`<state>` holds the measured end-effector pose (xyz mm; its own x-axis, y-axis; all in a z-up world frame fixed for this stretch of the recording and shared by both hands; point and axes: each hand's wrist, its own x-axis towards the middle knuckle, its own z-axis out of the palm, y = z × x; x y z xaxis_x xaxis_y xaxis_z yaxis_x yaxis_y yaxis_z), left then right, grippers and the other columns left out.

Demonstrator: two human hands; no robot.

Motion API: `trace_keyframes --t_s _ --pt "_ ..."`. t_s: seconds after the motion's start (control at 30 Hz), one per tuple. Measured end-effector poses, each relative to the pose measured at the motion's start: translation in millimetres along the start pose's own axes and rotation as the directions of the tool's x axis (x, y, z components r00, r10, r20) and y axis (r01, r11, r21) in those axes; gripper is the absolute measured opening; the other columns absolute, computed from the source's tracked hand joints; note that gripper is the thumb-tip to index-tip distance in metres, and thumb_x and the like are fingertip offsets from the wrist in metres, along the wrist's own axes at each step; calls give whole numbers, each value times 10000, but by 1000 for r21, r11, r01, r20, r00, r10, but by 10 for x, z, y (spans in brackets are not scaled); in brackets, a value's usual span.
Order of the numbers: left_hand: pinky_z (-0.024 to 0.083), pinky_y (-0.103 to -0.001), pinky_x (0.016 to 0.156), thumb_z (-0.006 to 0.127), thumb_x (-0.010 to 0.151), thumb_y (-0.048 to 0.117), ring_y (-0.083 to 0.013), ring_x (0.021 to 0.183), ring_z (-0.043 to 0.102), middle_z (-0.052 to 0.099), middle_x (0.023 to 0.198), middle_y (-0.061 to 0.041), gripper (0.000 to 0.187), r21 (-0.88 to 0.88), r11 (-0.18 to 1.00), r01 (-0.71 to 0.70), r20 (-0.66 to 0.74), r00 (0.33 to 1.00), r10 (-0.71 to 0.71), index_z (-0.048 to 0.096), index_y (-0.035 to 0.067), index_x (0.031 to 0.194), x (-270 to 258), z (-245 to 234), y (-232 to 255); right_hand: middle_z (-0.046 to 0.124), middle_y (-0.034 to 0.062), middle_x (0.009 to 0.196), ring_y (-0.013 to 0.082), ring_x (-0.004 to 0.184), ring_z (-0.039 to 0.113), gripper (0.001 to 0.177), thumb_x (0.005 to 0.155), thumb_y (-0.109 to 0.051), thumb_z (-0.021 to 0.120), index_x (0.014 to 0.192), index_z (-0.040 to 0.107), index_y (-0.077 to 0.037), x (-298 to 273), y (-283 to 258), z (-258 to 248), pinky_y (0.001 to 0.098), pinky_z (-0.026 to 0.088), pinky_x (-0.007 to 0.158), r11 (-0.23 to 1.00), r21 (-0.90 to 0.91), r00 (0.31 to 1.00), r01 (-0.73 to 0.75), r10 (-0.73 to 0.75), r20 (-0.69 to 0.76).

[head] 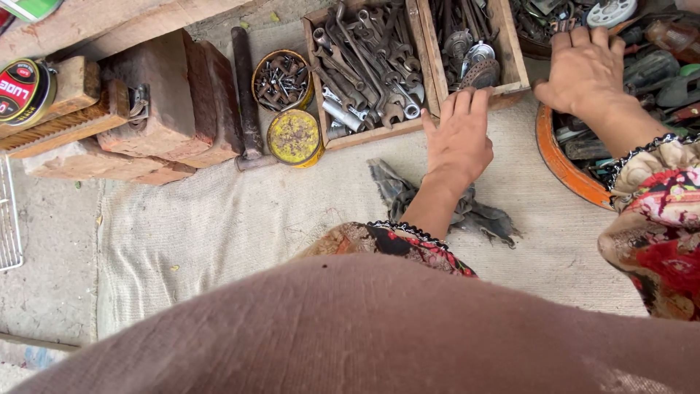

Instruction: Organize various hand tools, screws, and containers in a workshop area.

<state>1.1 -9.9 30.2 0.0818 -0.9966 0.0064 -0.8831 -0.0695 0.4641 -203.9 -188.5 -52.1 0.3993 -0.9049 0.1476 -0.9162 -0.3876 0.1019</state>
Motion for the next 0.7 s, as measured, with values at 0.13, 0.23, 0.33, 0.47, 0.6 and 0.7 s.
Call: trace_keyframes --t_s 0.13,0.23,0.33,0.47,0.6,0.7 --pt "218 -647 1227 757 778 125 -197 1456 337 433 1470 12 778 -26 999 -21 -10 1000 20 392 237 1456 4 67 -28 549 236 1427 419 1391 419 840 728 -409 816 1412 582 20 -55 7 36 582 275 1157 1000 -3 1000 -1 1 -7" --pt "239 -624 1245 749 797 117 -195 1470 345 437 1482 9 742 -11 999 -35 -26 999 35 409 237 1446 3 69 -69 561 246 1385 431 1356 437 839 703 -374 815 1414 591 12 -116 -110 -176 588 266 1154 1000 23 998 18 -16 -61" --pt "247 -611 1239 751 779 111 -199 1479 330 428 1495 6 772 -38 999 -40 -11 999 39 396 235 1453 -14 79 -76 615 230 1317 414 1240 541 636 787 -224 708 1394 631 -56 -261 -330 -627 555 354 1110 940 304 988 -155 138 76" --pt "164 -651 1189 734 732 92 -208 1490 277 361 1550 -27 878 -8 996 -83 -17 996 83 328 211 1502 -82 43 -121 681 210 1246 363 1144 646 400 911 14 582 1290 692 -56 -647 -851 -988 470 474 1063 822 562 989 -88 139 -48" --pt "142 -672 1212 712 761 94 -220 1491 289 356 1546 -86 881 211 977 11 -90 996 9 291 108 1536 -372 -29 -358 705 211 1126 359 1116 664 295 907 31 603 1164 728 -46 -1023 -1516 -1190 471 519 1036 875 468 983 128 -50 -176" --pt "183 -674 1196 745 771 158 -290 1450 333 366 1533 -129 839 39 964 264 -221 943 -250 331 72 1495 -539 28 -797 685 202 1135 388 1100 652 271 897 -29 619 1152 707 -51 -1166 -2065 -1416 499 515 973 822 557 993 121 -105 -60"
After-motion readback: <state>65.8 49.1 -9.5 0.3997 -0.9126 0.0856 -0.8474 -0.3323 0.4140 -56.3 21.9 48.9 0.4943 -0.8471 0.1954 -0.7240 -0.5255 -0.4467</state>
